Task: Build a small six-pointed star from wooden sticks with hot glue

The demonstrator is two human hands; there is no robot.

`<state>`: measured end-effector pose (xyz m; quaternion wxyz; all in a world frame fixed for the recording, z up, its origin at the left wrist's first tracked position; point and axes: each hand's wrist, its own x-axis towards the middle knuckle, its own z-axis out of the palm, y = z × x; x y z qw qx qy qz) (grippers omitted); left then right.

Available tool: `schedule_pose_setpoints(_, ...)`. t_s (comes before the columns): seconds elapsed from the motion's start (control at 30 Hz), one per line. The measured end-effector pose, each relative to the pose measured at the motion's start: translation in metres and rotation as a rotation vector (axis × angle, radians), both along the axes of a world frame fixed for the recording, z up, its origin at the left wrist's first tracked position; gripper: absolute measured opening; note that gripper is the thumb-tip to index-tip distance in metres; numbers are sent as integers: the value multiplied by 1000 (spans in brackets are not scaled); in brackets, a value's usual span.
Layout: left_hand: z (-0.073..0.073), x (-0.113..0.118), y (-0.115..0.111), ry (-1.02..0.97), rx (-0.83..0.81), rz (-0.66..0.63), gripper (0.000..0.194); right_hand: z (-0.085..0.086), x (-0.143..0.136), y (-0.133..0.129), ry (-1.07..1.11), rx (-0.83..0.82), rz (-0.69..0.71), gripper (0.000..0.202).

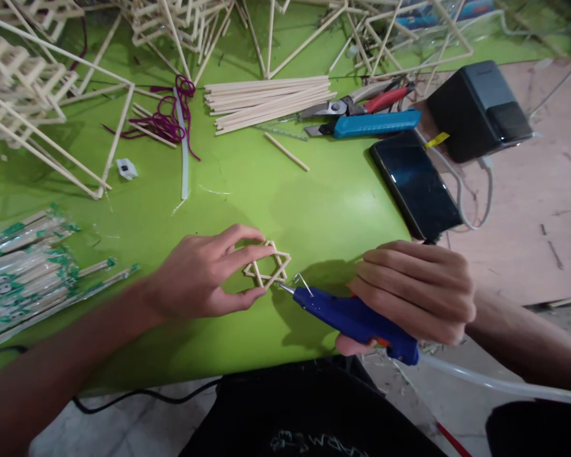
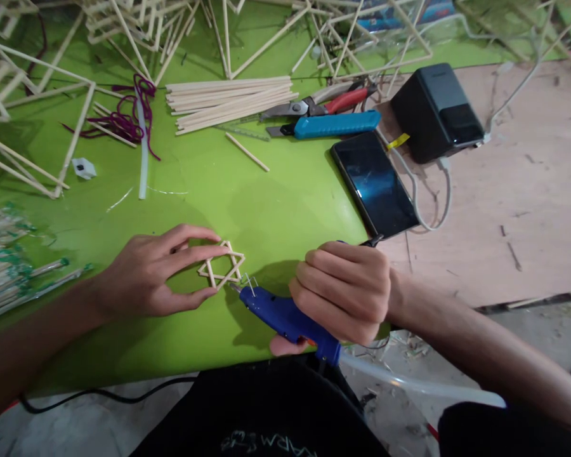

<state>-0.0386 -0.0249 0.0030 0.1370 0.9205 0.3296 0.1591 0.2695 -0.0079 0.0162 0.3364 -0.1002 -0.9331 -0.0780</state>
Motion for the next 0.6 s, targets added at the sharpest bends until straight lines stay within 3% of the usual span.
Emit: schedule_pose_setpoints(0.6,0,0,-1,3,36,-4,47,2,0,2,-58,54,26,50)
